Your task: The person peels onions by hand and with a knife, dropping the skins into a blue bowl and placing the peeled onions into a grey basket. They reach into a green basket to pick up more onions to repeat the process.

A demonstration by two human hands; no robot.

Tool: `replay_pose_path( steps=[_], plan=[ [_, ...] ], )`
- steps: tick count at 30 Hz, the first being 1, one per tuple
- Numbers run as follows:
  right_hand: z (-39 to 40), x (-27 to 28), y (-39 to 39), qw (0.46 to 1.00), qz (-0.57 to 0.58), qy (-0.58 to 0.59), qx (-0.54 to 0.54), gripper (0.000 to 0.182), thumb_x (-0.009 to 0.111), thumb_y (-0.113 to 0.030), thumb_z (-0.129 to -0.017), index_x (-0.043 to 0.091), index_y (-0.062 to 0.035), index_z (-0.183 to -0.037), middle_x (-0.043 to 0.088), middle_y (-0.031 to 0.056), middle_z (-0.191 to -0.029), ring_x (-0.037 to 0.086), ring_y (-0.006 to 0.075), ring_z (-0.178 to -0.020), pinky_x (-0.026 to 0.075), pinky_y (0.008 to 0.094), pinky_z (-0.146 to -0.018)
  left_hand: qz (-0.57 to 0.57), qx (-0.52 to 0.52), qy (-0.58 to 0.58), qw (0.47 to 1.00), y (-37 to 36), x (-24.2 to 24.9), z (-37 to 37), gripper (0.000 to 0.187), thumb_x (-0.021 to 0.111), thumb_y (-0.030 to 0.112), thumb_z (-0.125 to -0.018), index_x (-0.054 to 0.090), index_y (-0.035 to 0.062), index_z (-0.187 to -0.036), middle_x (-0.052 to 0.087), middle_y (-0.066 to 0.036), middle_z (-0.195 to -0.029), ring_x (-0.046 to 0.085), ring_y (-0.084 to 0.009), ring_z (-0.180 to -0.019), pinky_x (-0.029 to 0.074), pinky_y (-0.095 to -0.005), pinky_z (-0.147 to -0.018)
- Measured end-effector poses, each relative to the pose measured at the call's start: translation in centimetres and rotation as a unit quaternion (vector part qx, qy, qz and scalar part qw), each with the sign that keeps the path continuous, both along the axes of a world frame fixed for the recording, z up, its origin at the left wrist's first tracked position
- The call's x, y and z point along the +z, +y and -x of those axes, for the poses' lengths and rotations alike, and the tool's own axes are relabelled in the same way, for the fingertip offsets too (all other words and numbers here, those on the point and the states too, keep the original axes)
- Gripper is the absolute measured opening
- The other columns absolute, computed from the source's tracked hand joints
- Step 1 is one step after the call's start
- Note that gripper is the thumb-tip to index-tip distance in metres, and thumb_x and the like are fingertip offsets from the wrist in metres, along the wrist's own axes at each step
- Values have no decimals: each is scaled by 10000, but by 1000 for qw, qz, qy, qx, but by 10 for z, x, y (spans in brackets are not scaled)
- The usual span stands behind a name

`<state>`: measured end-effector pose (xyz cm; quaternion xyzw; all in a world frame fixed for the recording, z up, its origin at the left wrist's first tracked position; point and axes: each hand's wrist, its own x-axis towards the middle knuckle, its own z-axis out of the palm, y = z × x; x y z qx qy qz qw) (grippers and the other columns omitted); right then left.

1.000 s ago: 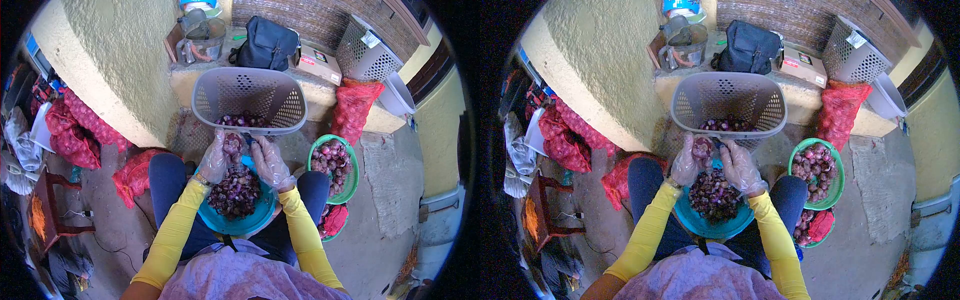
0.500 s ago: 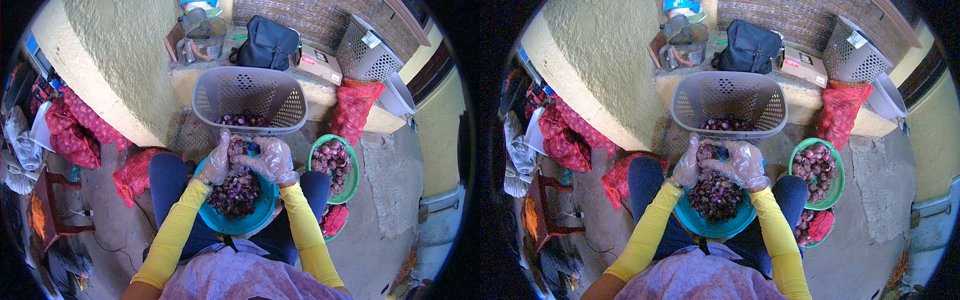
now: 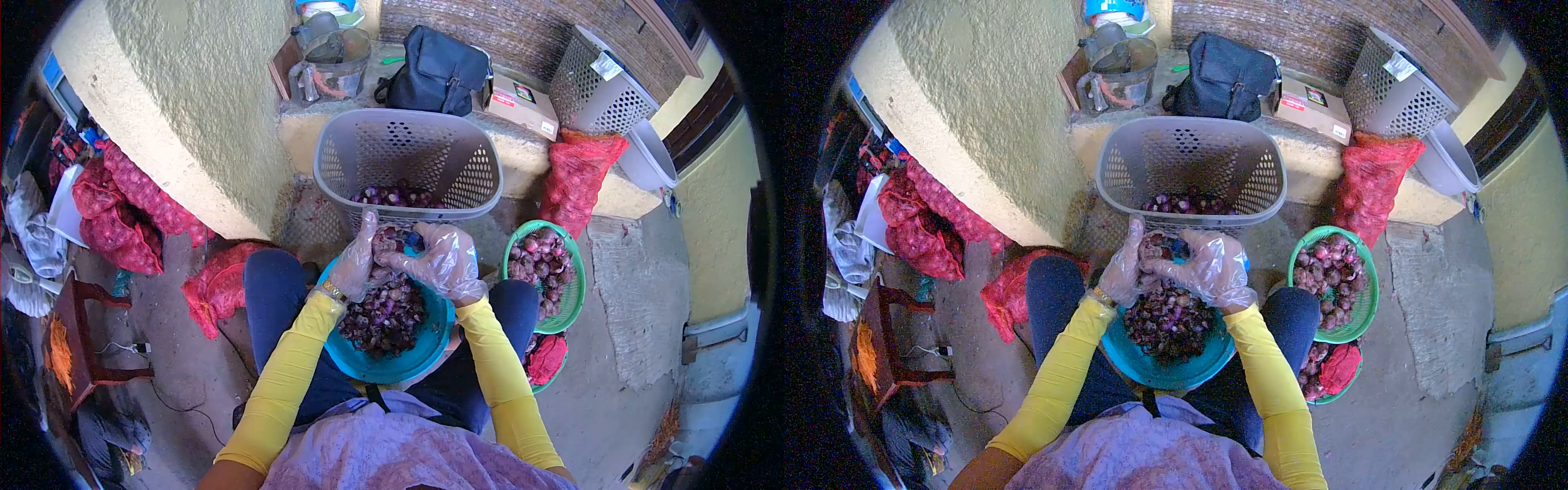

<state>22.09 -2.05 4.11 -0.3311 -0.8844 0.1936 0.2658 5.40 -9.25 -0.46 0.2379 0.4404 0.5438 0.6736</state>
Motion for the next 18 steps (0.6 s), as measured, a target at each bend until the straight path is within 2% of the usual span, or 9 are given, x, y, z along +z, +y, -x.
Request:
replay_pose_path(
  steps=[4,7,9,10,12,13,15,18],
  plan=[
    [0,-3,1,1000,-3,-5,2,600,887,-567,-717,767,-35,-967,738,179,-797,725,371,-734,571,442,-694,-14,-6,-2,1000,2,-13,3,829,233,776,-1034,662,130,-1327,691,34,-880,442,-59,-573,293,-230,-481],
    [1,-2,0,1000,-8,7,1,603,889,-572,-711,762,-31,-946,734,177,-788,722,374,-722,570,445,-684,-14,-7,-11,1000,0,5,-4,827,249,774,-1034,654,124,-1347,706,25,-940,458,-60,-603,306,-228,-498],
    [1,-2,0,1000,-16,10,-1,603,888,-578,-708,758,-31,-926,732,177,-784,721,375,-718,569,446,-678,46,54,-34,997,1,19,-12,811,269,763,-1039,652,119,-1350,707,14,-942,514,-66,-634,379,-220,-529],
    [1,-2,0,1000,-24,13,-2,603,888,-583,-705,754,-30,-905,730,178,-779,720,375,-713,569,446,-672,47,53,-34,997,2,11,-8,811,269,763,-1039,652,119,-1350,707,14,-942,514,-66,-634,379,-220,-529],
    [1,-5,1,999,-36,13,-4,602,886,-590,-705,750,-33,-888,727,177,-772,720,374,-711,568,446,-668,-7,-23,-3,1000,2,-2,4,800,281,746,-1047,639,110,-1373,724,-7,-992,612,-84,-729,501,-237,-623],
    [1,-8,1,999,-47,12,-6,602,883,-597,-706,747,-35,-871,725,177,-765,720,374,-708,567,447,-664,-7,-24,-3,1000,2,-10,4,800,281,746,-1047,639,110,-1373,724,-7,-992,612,-84,-729,501,-237,-623],
    [1,-9,1,999,-42,10,-9,604,879,-606,-707,743,-37,-857,723,176,-759,720,374,-707,567,447,-660,-13,-7,-17,1000,2,-5,0,789,300,730,-1053,643,88,-1359,726,-16,-999,665,-98,-820,566,-261,-724],
    [0,-15,3,999,-38,4,-15,612,864,-628,-717,748,-43,-857,719,176,-748,718,377,-703,567,448,-655,-13,25,-21,999,4,-4,-4,734,347,683,-1070,647,76,-1352,730,-19,-1014,679,-103,-851,580,-277,-741]
  ],
)
